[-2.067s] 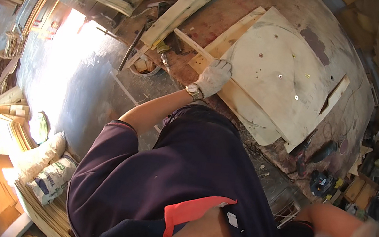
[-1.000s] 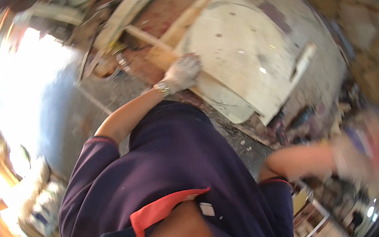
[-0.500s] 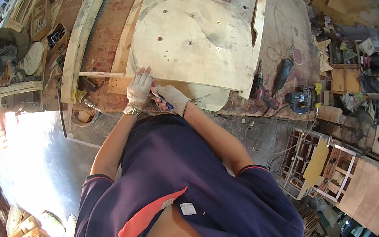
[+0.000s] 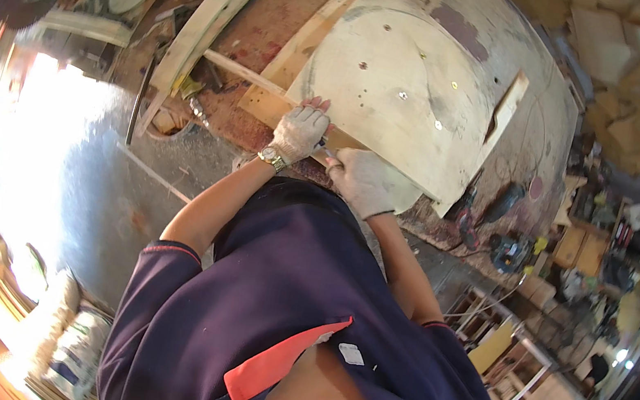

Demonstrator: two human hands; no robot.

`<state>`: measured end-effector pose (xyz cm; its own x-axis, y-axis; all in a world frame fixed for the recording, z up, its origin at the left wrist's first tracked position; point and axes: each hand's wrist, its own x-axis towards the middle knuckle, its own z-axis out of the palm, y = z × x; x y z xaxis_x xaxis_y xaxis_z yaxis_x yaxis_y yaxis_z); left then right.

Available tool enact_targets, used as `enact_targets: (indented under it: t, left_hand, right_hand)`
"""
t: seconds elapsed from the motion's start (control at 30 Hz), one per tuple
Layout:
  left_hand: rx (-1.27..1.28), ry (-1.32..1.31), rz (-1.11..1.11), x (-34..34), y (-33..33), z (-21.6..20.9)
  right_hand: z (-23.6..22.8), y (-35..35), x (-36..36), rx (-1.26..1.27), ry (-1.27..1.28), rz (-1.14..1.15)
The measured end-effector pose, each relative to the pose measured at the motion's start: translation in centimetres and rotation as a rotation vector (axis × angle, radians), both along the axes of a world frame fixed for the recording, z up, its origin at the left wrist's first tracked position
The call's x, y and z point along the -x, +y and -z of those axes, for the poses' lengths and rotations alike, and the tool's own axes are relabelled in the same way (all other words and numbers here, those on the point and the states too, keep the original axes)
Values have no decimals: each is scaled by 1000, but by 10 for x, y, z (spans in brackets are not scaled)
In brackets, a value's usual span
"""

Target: The person assembles wooden slats onto a curved wooden base, marking positions with a pen and cutting slats to size using a miter saw. They repeatedly place, measure, and cut pieces, then fit them into the base.

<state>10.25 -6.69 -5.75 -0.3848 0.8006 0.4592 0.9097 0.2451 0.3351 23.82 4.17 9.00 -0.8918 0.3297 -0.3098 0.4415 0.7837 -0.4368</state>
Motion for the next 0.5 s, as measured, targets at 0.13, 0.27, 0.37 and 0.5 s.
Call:
enact_targets:
  t: [0.13, 0.27, 0.37, 0.5]
  left_hand:
    - [-40, -23, 4, -1, -3, 0]
    - [-71, -35, -13, -1, -3, 4]
    - [-38, -71, -47, -6, -1, 7]
    - [-115, -26, -46, -8, -1, 13]
  right_hand:
    - [-18, 16, 11, 158, 64, 198]
    - [-19, 26, 45, 654, 407, 472]
    - [-2, 30, 80, 753, 586, 379]
    - [39, 32, 122, 642, 429, 283]
